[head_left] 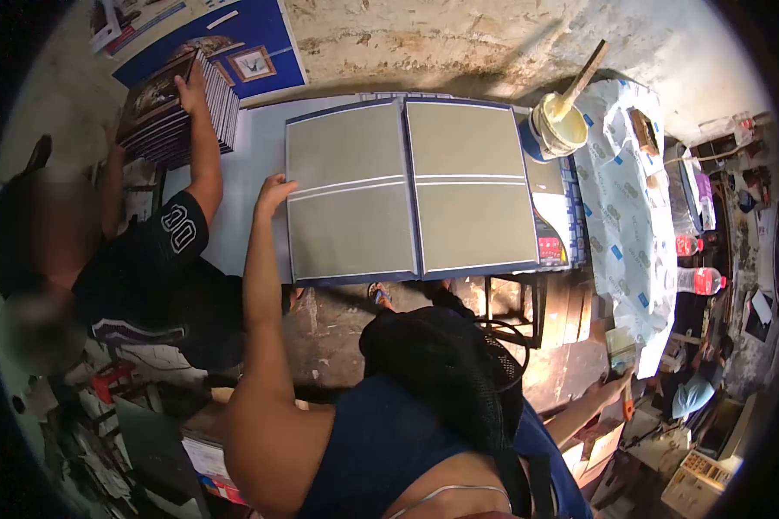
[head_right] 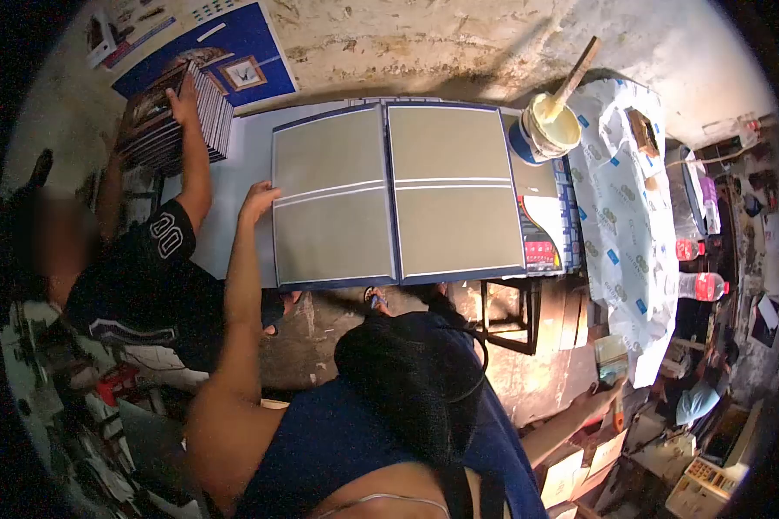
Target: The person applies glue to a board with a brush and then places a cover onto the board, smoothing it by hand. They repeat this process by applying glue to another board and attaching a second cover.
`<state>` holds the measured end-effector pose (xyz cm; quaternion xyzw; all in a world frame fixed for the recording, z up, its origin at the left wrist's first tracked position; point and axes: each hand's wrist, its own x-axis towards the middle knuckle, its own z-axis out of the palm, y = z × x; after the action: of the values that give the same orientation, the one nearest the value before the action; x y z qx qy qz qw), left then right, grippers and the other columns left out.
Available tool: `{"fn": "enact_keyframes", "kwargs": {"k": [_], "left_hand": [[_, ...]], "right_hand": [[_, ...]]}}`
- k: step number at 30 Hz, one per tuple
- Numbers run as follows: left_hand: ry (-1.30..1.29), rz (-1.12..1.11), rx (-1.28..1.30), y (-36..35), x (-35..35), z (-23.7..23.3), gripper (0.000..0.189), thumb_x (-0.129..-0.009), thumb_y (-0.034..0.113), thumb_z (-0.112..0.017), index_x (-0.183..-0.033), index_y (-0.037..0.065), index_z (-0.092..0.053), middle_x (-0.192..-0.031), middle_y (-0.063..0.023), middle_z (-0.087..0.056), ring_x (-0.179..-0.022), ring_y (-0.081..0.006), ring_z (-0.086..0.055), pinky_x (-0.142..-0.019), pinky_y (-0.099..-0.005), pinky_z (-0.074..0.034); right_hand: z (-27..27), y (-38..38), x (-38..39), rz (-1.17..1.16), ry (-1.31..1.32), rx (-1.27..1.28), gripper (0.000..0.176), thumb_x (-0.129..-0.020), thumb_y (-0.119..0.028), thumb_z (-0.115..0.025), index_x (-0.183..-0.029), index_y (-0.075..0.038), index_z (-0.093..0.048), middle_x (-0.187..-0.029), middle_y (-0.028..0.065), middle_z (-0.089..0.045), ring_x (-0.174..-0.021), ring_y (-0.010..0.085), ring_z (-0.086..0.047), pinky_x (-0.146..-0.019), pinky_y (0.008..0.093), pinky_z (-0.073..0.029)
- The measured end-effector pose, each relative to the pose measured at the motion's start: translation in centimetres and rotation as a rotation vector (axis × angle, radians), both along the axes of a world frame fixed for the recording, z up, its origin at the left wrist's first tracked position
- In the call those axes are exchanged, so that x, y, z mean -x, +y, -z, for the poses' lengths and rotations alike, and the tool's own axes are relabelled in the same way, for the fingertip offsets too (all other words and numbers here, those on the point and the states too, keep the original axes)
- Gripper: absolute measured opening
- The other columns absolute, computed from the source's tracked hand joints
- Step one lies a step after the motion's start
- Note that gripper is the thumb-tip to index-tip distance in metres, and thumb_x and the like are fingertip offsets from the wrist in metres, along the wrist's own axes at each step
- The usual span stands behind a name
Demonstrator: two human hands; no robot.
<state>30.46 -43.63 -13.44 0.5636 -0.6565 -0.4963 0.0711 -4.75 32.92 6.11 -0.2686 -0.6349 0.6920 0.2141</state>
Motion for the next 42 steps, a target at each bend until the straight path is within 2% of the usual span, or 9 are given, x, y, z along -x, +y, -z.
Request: {"fn": "enact_keyframes", "kwargs": {"k": [4, 10, 12, 15, 20, 23, 31, 33, 42], "left_hand": [[-0.1, 0.015, 0.052, -4.2, -5.6, 9.9, 0.025, -0.074, 0.021, -0.065, -0.089, 0.002, -0.07, -0.08, -0.0091, -0.067, -0.072, -0.0233, -0.062, -0.065, -0.0369, -0.049], [-0.622, -0.286, 0.334, 1.7, -2.1, 2.9, 0.056, -0.075, 0.035, -0.073, -0.118, 0.001, -0.062, -0.129, -0.023, -0.057, -0.112, -0.0417, -0.057, -0.094, -0.0526, -0.048], [-0.274, -0.172, 0.364, 4.1, 2.7, -1.1, 0.07, -0.076, 0.041, -0.073, -0.129, 0.0, -0.054, -0.135, -0.0235, -0.051, -0.122, -0.0402, -0.05, -0.103, -0.0507, -0.041], [0.154, 0.219, 0.71, 11.3, 14.1, -5.6, 0.113, -0.063, 0.066, -0.078, -0.142, -0.004, -0.038, -0.144, -0.0275, -0.041, -0.135, -0.043, -0.036, -0.11, -0.0513, -0.032], [-0.419, 0.897, 0.847, 19.5, 26.5, -13.0, 0.154, -0.039, 0.073, -0.084, -0.15, -0.006, -0.013, -0.157, -0.0268, -0.014, -0.147, -0.0407, -0.012, -0.117, -0.0551, -0.017], [-0.572, 1.022, 0.7, 18.8, 28.4, -8.0, 0.165, -0.03, 0.075, -0.084, -0.151, -0.005, -0.006, -0.159, -0.0264, -0.008, -0.148, -0.0403, -0.008, -0.118, -0.0569, -0.012], [-0.591, 0.979, 0.602, 20.6, 28.6, -10.1, 0.157, -0.033, 0.058, -0.091, -0.152, -0.001, -0.008, -0.16, -0.0214, -0.009, -0.143, -0.0359, -0.028, -0.113, -0.0499, -0.032], [-0.529, 0.917, 0.57, 22.2, 27.8, -11.6, 0.126, -0.05, 0.049, -0.09, -0.148, 0.001, -0.028, -0.149, -0.0231, -0.036, -0.13, -0.0369, -0.047, -0.104, -0.044, -0.043], [0.118, -0.047, 0.382, 36.9, 15.5, -13.0, 0.059, -0.085, 0.016, -0.072, -0.135, -0.005, -0.05, -0.134, -0.0216, -0.056, -0.125, -0.0288, -0.054, -0.102, -0.0354, -0.042]], "right_hand": [[-0.4, 2.1, 0.7, -0.122, -0.02, 0.076, 0.058, -0.089, -0.047, -0.067, -0.13, -0.007, -0.057, -0.124, 0.0047, -0.058, -0.105, 0.0192, -0.053, -0.081, 0.0316, -0.042], [-0.5, 0.5, 5.8, -0.431, 0.072, 0.037, 0.045, -0.095, -0.036, -0.059, -0.132, -0.01, -0.055, -0.124, 0.0053, -0.058, -0.106, 0.0188, -0.054, -0.089, 0.032, -0.042], [0.4, -1.5, 8.8, -0.555, 0.155, -0.183, 0.041, -0.096, -0.034, -0.058, -0.131, -0.013, -0.056, -0.12, 0.0058, -0.059, -0.103, 0.0194, -0.054, -0.087, 0.0326, -0.042], [-3.1, -9.3, 12.4, -0.606, 0.038, 0.248, 0.036, -0.097, -0.035, -0.056, -0.127, -0.015, -0.057, -0.116, 0.006, -0.06, -0.096, 0.0194, -0.053, -0.084, 0.0333, -0.041], [-3.7, -20.5, 20.7, -0.893, 0.112, 0.268, 0.036, -0.096, -0.032, -0.059, -0.123, -0.008, -0.057, -0.111, 0.009, -0.062, -0.087, 0.0176, -0.057, -0.076, 0.0308, -0.045], [-5.4, -25.9, 24.2, -0.966, 0.271, 0.286, 0.035, -0.094, -0.024, -0.065, -0.118, 0.001, -0.058, -0.104, 0.013, -0.065, -0.074, 0.0167, -0.063, -0.062, 0.0269, -0.049], [-2.8, -34.6, 38.9, -1.036, 0.549, -0.774, 0.04, -0.088, -0.038, -0.065, -0.089, 0.002, -0.071, -0.081, 0.0164, -0.072, -0.07, 0.0222, -0.07, -0.065, 0.0352, -0.053], [-0.7, -37.1, 41.4, -1.064, 0.508, -0.964, 0.041, -0.086, -0.039, -0.066, -0.09, 0.002, -0.071, -0.085, 0.0206, -0.071, -0.076, 0.0321, -0.071, -0.071, 0.0404, -0.054], [7.6, -43.4, 45.3, -1.299, 0.371, -0.983, 0.04, -0.08, -0.041, -0.066, -0.082, -0.001, -0.068, -0.082, 0.0265, -0.067, -0.082, 0.0423, -0.067, -0.075, 0.0481, -0.052]]}}
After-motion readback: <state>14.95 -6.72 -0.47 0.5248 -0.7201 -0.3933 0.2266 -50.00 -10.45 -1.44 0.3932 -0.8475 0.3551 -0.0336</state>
